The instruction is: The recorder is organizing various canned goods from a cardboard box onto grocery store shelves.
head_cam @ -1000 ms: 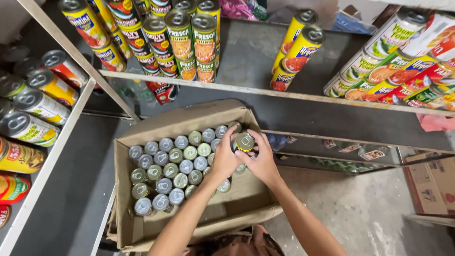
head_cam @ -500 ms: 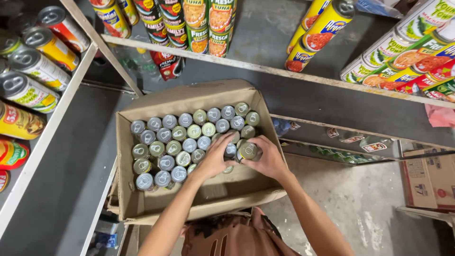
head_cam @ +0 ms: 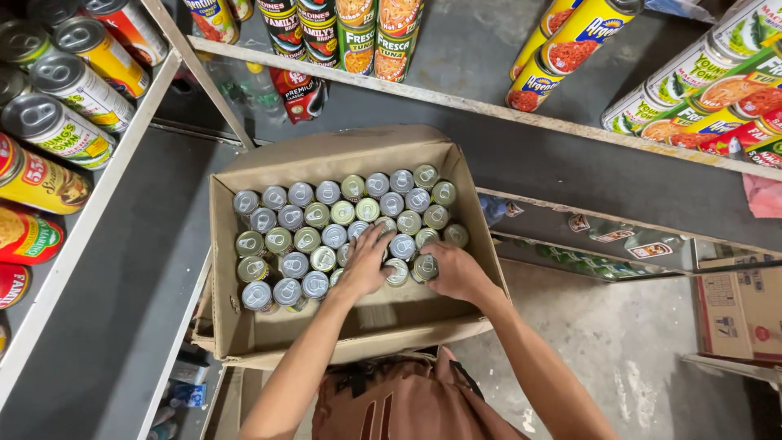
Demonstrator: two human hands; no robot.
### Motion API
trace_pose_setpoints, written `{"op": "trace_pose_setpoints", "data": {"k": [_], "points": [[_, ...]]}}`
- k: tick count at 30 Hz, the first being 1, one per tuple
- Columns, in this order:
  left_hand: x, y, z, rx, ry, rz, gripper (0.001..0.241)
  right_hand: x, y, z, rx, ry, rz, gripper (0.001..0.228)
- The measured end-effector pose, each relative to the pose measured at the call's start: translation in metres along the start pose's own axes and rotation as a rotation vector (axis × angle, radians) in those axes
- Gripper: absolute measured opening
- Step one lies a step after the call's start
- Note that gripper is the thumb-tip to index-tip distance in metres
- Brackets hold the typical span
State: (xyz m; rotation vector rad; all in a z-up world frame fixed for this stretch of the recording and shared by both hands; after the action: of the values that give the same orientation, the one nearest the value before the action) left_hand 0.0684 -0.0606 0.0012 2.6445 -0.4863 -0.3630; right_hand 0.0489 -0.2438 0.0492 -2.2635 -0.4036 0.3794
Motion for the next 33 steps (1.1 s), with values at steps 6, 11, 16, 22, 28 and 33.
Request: {"op": "trace_pose_setpoints", "data": {"k": [6, 11, 16, 22, 28, 33], "points": [[0.001, -0.003, -0.001, 0.0, 0.023, 0.004, 0.087, 0.004, -0.007, 0.007, -0.161, 0.028, -0.081, 0.066], [0.001, -0.004, 0.002, 0.001, 0.001, -0.017, 0.087, 0.007, -0.005, 0.012, -0.194, 0.033, -0.08, 0.066], [0.001, -0.005, 0.004, 0.01, 0.002, -0.011, 0.085, 0.009, -0.002, 0.015, -0.205, 0.036, -0.076, 0.066], [0.003, -0.007, 0.008, 0.008, 0.028, -0.012, 0.084, 0.008, 0.0, 0.015, -0.208, 0.06, -0.061, 0.063], [0.005, -0.009, 0.011, -0.007, 0.06, 0.006, 0.086, 0.008, -0.003, 0.016, -0.231, 0.084, -0.044, 0.068], [0.003, -0.008, 0.009, -0.017, 0.054, -0.002, 0.085, 0.008, -0.003, 0.018, -0.247, 0.052, -0.025, 0.068]]}}
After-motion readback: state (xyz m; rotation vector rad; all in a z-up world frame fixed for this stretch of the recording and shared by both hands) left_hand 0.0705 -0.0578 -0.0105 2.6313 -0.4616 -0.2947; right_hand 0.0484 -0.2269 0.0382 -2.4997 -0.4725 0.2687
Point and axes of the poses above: each hand's wrist, its own x-axis towards the middle knuckle, its own z-axis out of the palm, y = z × x, the point moved 6 cm from there along x, towards the middle knuckle, and after that the axes turned 15 degrees about x, right-handed, at the moved point
